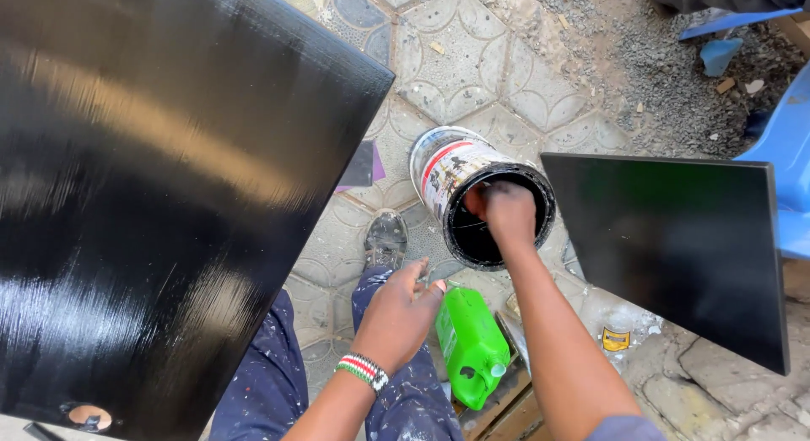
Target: The person holds a rectangular wooden board with two circular cutouts and applies black paint to its surface using a foam brush. The person repeatedly dips the brush into a paint can and spreads the paint across the board, working on both sides.
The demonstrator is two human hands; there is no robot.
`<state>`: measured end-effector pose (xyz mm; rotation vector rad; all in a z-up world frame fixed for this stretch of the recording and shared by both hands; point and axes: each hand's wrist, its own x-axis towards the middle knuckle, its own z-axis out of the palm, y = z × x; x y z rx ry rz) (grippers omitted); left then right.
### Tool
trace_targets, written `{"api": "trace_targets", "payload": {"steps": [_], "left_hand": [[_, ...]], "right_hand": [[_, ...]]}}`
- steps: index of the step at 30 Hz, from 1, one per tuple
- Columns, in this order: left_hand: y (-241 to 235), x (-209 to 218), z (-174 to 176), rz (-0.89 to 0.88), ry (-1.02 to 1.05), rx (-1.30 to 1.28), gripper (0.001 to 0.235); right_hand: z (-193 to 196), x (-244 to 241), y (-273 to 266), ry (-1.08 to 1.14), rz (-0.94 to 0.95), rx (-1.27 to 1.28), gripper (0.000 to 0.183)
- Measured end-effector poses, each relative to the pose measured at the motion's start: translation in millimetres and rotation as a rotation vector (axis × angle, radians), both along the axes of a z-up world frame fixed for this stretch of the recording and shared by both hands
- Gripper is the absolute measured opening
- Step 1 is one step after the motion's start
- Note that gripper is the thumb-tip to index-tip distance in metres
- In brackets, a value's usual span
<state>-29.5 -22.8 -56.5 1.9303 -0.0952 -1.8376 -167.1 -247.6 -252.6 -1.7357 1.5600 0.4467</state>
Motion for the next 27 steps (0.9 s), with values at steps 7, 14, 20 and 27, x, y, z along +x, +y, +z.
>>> {"api": "trace_targets", "payload": {"steps": [7,14,20,27], "left_hand": [[-21,7,-23,0.411,0.137,-0.125,0.074],[-20,-10,-64,0.583,0.199,-0.21,0.074],[-21,29,7,0.593,0.244,-0.208,0.077],[-9,-14,-68,0.629,0.293,-0.292,0.079]], "right_hand": [[-10,-61,-8,-0.203,-0.838,0.494,0.005],[-8,-50,6,-0.254,-0.627,0.574,0.006],[28,-17,-12,-0.098,-0.624,0.598,0.006],[58,11,-7,-0.069,-0.59,0.501,0.01]]}}
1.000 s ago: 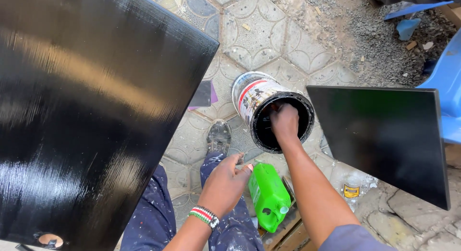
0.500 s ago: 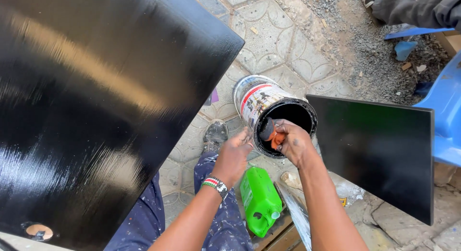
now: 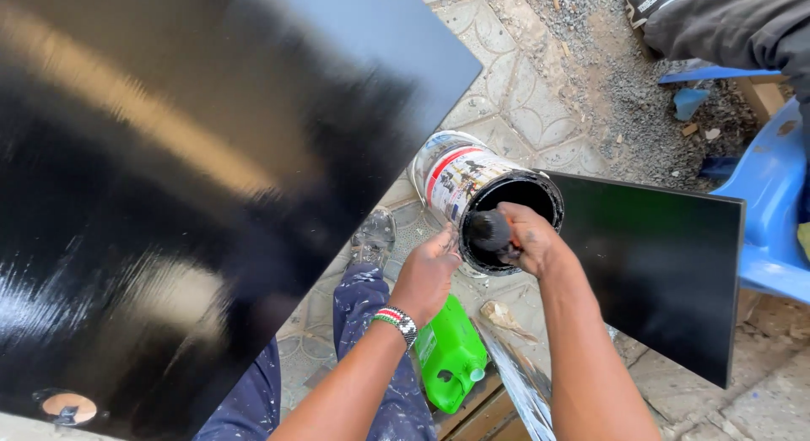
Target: The person holds a rectangular wooden board with two circular cutouts and applies black paint to its surface using a foam brush. The person repeatedly dips the brush into a paint can and spreads the paint across the board, working on both sides.
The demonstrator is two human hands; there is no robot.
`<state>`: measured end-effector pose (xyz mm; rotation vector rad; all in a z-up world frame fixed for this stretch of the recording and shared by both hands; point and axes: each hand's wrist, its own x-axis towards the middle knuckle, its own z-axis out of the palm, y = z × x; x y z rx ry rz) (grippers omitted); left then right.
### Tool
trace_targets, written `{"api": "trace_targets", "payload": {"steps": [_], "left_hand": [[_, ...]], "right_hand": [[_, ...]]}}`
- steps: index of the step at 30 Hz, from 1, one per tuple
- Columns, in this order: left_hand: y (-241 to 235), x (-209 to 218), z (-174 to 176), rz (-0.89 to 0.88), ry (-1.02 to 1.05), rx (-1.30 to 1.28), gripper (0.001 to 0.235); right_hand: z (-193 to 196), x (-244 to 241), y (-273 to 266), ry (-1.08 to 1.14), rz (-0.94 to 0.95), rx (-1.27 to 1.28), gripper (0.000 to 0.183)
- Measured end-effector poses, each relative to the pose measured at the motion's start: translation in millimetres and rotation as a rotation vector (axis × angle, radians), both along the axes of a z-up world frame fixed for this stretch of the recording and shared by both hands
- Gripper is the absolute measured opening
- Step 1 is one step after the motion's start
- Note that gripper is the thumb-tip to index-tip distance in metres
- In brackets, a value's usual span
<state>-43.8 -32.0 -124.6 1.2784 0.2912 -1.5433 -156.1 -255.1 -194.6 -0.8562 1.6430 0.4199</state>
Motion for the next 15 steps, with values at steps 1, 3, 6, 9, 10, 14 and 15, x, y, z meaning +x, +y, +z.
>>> {"api": "trace_targets", "payload": {"steps": [1,3,6,9,10,14,15], "left_hand": [[2,-2,-1,-0.053,-0.013,0.006,0.078],[9,12,31,-0.091,-0.023,0.007,0.077],[26,28,89,-0.154,-0.003,-0.02,0.071],[51,23,102,-0.097,-0.227,-0.231,0.047],[69,54,135,-0.057,0.013,-0.275,0.048],[165,170,207,0.04,0.189,-0.422,0.046],[191,200,218,0.059,0.174,-0.42,0.046]], "right_hand": [[15,5,0,-0.033,-0.066,0.024,0.007],[44,6,0,-0.064,-0.116,0.043,0.014],[92,3,-7,-0.25,-0.2,-0.007,0.019],[145,22,-5,-0.766,-0.342,0.039,0.021],[161,37,-1,-0.816,-0.357,0.06,0.037],[216,156,69,-1.044,-0.218,0.13,0.036],[218,200,96,-1.052,-0.199,0.147,0.036]]}}
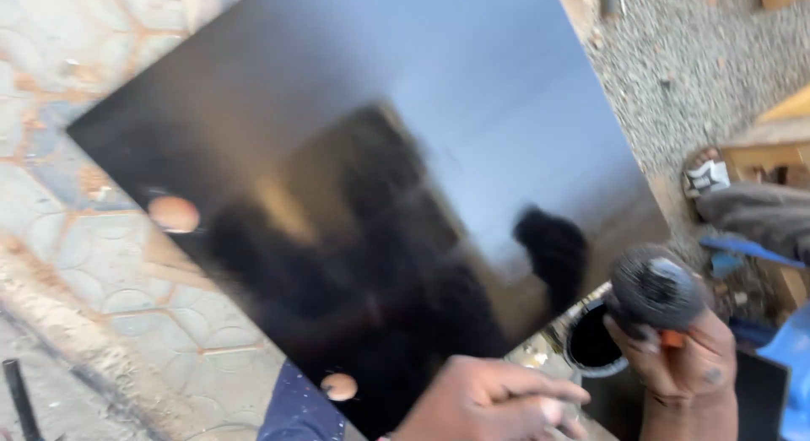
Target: The person holds a rectangular wooden board with two circular cutouts and applies black paint to its surface using a foam brush. The person repeatedly dips the brush into a paint can and spreads the paint across the board, working on both sides.
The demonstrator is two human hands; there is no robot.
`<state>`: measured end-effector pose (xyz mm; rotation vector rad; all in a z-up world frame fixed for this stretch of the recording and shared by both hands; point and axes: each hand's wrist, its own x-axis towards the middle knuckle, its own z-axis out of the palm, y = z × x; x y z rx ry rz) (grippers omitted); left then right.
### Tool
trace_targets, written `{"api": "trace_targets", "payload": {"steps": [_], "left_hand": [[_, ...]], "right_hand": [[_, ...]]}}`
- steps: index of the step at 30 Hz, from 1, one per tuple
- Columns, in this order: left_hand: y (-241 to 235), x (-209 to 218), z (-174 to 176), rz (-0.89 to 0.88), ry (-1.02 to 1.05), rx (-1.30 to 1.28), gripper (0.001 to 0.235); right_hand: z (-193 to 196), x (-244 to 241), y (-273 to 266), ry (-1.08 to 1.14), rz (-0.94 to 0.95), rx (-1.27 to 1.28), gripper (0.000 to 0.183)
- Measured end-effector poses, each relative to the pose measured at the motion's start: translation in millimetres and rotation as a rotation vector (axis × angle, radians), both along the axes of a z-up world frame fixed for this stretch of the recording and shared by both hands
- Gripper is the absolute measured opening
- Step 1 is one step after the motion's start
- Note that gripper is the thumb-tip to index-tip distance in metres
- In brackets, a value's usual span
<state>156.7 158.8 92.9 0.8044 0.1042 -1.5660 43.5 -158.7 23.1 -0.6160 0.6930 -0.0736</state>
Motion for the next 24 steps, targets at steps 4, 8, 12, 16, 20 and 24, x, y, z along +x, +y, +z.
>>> {"api": "trace_targets", "payload": {"steps": [4,8,12,16,20,24], "left_hand": [[104,105,9,0.329,-0.209,0.498,0.021],[203,192,-7,0.385,-0.678,0.933,0.039],[249,241,-18,0.5,-0.881,1.015,0.018],[266,271,-22,0.506,-1.253,0.953,0.009],[267,293,-37,0.446,-1.471,0.863,0.025],[243,316,-71,0.209,-1.559,0.947,0.062]], "right_hand": [[5,158,102,0.178,0.148,-0.309,0.039],[7,264,176,0.224,0.337,-0.769,0.017],[-9,292,225,0.205,0.424,-1.197,0.026],[-29,317,216,-0.008,0.737,-2.045,0.024],[-41,303,197,0.191,0.579,-2.115,0.015],[-25,247,341,-0.053,0.859,-1.82,0.029]]}}
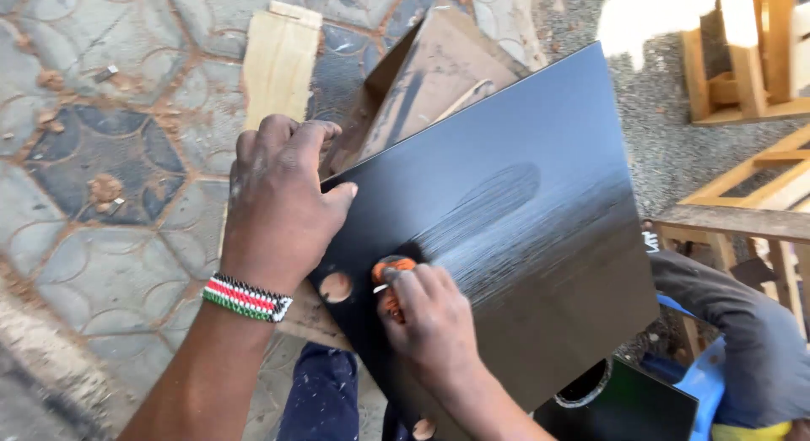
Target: The person holds a rectangular wooden board with two circular cutouts and applies black paint to its surface using a foam brush. The person repeatedly dips the brush into a paint can and spreads the paint across the board, working on both sides.
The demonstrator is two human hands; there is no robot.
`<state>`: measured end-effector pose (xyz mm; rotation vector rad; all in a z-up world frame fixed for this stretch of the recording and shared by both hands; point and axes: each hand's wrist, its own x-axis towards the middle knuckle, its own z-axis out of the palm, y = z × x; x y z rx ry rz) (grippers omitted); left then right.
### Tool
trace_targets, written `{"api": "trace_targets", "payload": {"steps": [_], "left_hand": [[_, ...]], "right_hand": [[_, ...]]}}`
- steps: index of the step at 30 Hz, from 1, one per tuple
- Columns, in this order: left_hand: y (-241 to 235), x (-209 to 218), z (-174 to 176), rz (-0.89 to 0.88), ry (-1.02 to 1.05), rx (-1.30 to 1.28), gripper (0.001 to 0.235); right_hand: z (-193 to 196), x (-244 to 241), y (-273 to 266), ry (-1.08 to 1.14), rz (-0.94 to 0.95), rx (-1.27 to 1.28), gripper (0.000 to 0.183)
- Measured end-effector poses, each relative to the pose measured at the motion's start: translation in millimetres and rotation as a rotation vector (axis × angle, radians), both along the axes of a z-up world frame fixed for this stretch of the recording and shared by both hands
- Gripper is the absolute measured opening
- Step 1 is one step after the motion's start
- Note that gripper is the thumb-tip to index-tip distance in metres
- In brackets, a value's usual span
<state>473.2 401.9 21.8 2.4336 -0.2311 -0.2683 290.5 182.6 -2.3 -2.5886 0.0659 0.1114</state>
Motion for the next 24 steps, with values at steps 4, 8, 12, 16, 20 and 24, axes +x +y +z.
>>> {"api": "trace_targets", "payload": {"steps": [4,8,12,16,20,24], "left_hand": [[-14,18,-21,-0.175,0.042,0.284,0.085],[-19,31,-25,-0.27,0.059,0.381,0.08],[-31,35,-23,-0.269,0.094,0.383,0.044],[-37,41,-34,-0.253,-0.002,0.417,0.037],[-43,51,-29,-0.275,-0.003,0.556,0.049],[-44,72,-28,-0.316,0.133,0.574,0.092]], "right_hand": [[-15,61,-151,-0.109,-0.099,-0.284,0.021],[9,139,-353,0.036,-0.516,0.258,0.02],[15,110,-303,0.043,-0.428,-0.003,0.016],[4,37,-41,-0.062,-0.234,0.096,0.016],[39,-18,99,-0.058,0.139,0.187,0.019],[-8,35,-32,-0.149,-0.015,-0.153,0.051]]}}
